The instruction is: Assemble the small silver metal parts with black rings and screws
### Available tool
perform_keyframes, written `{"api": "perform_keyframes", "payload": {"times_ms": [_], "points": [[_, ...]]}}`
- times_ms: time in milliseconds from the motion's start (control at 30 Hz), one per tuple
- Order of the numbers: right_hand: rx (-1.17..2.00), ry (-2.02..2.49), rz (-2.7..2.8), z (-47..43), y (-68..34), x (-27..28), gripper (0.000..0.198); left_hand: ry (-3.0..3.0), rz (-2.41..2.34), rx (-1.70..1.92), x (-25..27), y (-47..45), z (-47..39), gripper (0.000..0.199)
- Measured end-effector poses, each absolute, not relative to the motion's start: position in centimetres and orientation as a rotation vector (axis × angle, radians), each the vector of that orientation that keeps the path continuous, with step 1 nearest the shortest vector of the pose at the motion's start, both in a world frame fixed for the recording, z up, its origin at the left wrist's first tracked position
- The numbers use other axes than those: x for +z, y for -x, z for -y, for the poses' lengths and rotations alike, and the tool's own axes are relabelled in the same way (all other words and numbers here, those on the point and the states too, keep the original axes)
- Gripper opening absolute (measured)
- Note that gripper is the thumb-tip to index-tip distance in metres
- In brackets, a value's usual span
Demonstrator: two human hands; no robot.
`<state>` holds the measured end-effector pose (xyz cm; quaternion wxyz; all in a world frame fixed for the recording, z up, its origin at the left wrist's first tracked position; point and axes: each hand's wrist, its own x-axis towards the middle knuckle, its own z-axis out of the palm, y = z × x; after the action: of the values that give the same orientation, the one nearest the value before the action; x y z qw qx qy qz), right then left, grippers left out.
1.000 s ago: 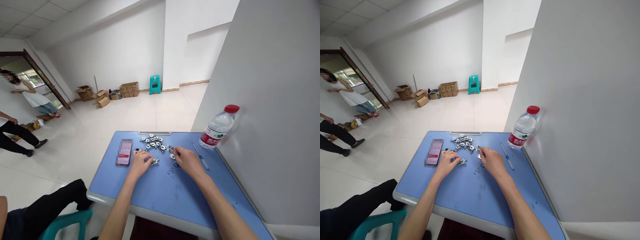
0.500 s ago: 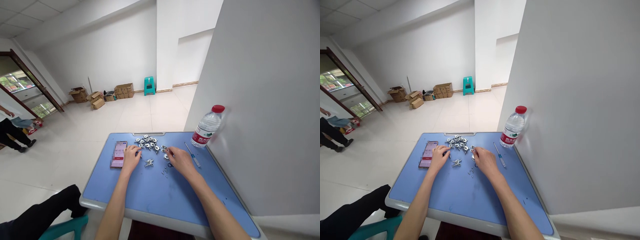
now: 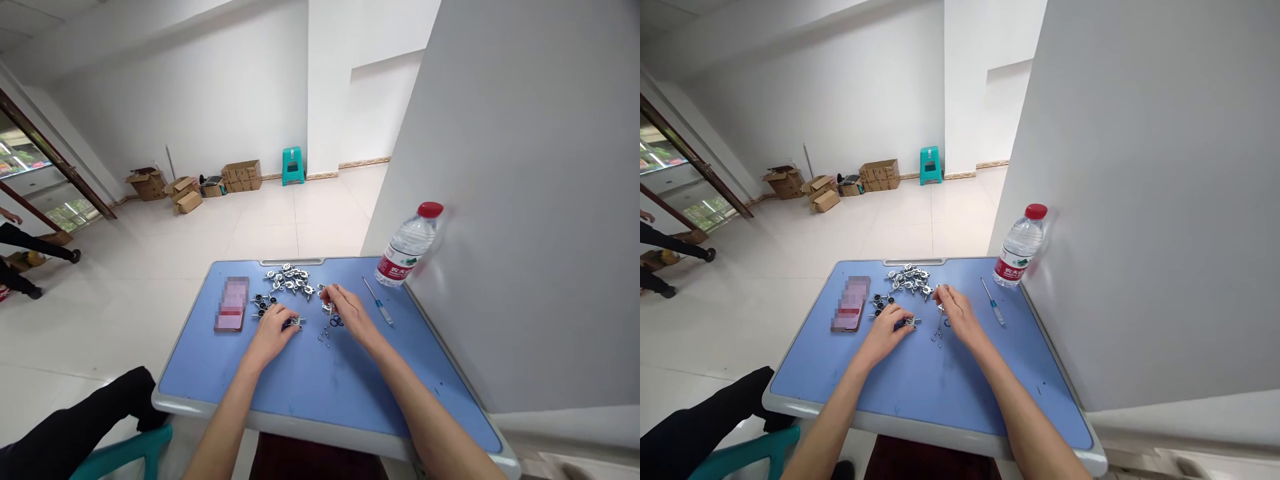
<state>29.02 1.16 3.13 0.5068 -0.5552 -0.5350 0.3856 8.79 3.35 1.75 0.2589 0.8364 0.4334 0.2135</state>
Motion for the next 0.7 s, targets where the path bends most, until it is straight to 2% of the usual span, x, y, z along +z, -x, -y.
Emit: {"api": "perform_keyframes", "payload": {"times_ms": [167,467,700], "points": [[0.936,1.338,1.344,-1.2,-28.2,2.5,0.041,-2.231,-1.117,0.587,2.1,-8.3,-3.0,0.031],[0.907,1.304,1.398,-0.8,-27.2,2.7,0.034,-2.161,-1.162,0.597,2.0,-8.3,-3.0,0.014],[0.679,1.245,1.564,-0.6,-26.4,2.4,0.021,-2.242,-1.129,0.602,1.6,-8.6,-3.4,0.008]]}}
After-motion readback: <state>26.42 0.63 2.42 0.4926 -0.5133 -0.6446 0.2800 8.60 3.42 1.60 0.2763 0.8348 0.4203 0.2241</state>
